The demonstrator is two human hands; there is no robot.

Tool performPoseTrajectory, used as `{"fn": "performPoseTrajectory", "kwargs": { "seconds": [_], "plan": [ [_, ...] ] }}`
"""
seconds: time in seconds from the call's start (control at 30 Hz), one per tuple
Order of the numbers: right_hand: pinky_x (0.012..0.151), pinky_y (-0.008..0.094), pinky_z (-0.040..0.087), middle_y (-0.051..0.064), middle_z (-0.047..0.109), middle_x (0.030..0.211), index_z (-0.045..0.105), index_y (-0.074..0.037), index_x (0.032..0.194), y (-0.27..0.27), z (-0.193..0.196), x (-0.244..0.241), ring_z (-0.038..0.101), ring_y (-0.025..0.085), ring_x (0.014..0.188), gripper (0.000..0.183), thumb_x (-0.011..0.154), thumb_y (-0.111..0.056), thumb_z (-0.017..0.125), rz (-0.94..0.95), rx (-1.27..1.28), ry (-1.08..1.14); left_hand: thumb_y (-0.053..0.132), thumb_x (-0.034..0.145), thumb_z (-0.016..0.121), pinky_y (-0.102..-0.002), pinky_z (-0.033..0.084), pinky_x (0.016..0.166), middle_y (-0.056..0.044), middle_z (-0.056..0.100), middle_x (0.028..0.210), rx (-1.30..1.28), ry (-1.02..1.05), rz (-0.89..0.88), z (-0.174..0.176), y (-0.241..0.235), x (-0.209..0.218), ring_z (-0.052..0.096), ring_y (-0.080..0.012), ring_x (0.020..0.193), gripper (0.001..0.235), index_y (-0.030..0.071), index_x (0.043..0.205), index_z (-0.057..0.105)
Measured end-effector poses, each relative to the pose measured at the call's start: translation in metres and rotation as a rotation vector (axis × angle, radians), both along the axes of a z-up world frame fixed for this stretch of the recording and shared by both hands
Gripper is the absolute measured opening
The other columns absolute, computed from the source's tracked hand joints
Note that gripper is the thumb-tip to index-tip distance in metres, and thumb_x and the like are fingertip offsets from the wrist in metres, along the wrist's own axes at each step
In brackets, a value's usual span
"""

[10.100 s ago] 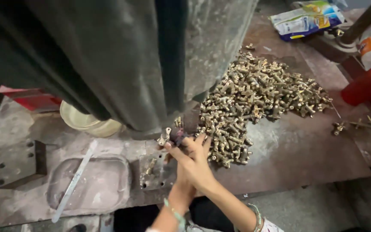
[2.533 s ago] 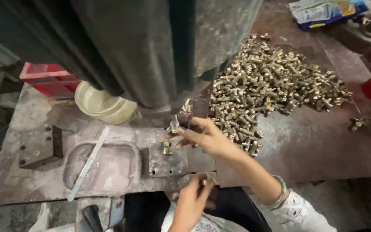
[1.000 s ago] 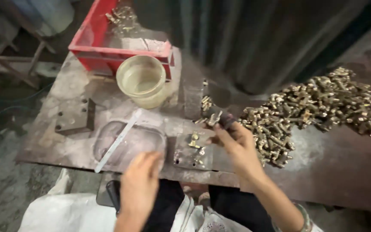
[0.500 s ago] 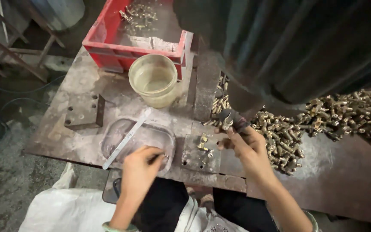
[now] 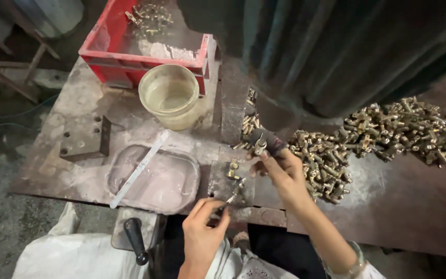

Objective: The person picks small brass fittings one at a time from a pile on the workbench, places each into a die under a press, pulls the press lever to press the part, then moves the pressed fitting aside and reaches for the next one, repeating the cycle.

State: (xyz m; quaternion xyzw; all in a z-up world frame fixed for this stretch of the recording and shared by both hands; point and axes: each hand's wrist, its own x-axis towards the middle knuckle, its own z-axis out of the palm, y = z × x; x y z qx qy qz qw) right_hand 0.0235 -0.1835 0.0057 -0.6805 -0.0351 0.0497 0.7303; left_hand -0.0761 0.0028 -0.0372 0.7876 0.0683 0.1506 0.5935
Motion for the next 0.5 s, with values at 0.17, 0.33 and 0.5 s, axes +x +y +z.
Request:
{"fn": "performPoseTrajectory", "kwargs": {
  "seconds": [0.17,0.33,0.5],
  "plan": [
    [0.063,0.024,0.049,0.004,0.076,0.103,0.068,-0.002,0.119,0.007,0.020,-0.004,0.068,0.011,0.072,0.026,0.100,-0.018,0.059,-0.014,0.064,-0.005,0.001,0.076,0.077,-0.031,0.059,0.061,-0.008,0.071,0.093,0.106,-0.072,-0.032,-0.001,-0.007,0.006,0.075,-0.0233,0.071,0.020,0.004,0.095,0.072],
    [0.058,0.023,0.044,0.004,0.076,0.101,0.069,-0.002,0.114,0.007,0.016,-0.005,0.067,0.010,0.071,0.022,0.101,-0.017,0.060,-0.032,0.013,0.007,0.001,0.079,0.076,-0.037,0.055,0.068,-0.012,0.068,0.095,0.166,-0.124,-0.072,0.000,-0.006,0.014,0.069,-0.0331,0.082,0.022,0.004,0.099,0.068],
    [0.060,0.024,0.046,0.005,0.076,0.100,0.070,-0.001,0.111,0.004,0.001,-0.002,0.068,0.010,0.073,0.019,0.101,-0.015,0.061,-0.002,0.036,0.012,0.002,0.082,0.074,-0.041,0.053,0.074,-0.014,0.067,0.099,0.247,-0.116,0.016,0.021,0.001,0.031,0.066,-0.0356,0.088,0.025,0.003,0.105,0.065]
  ]
}}
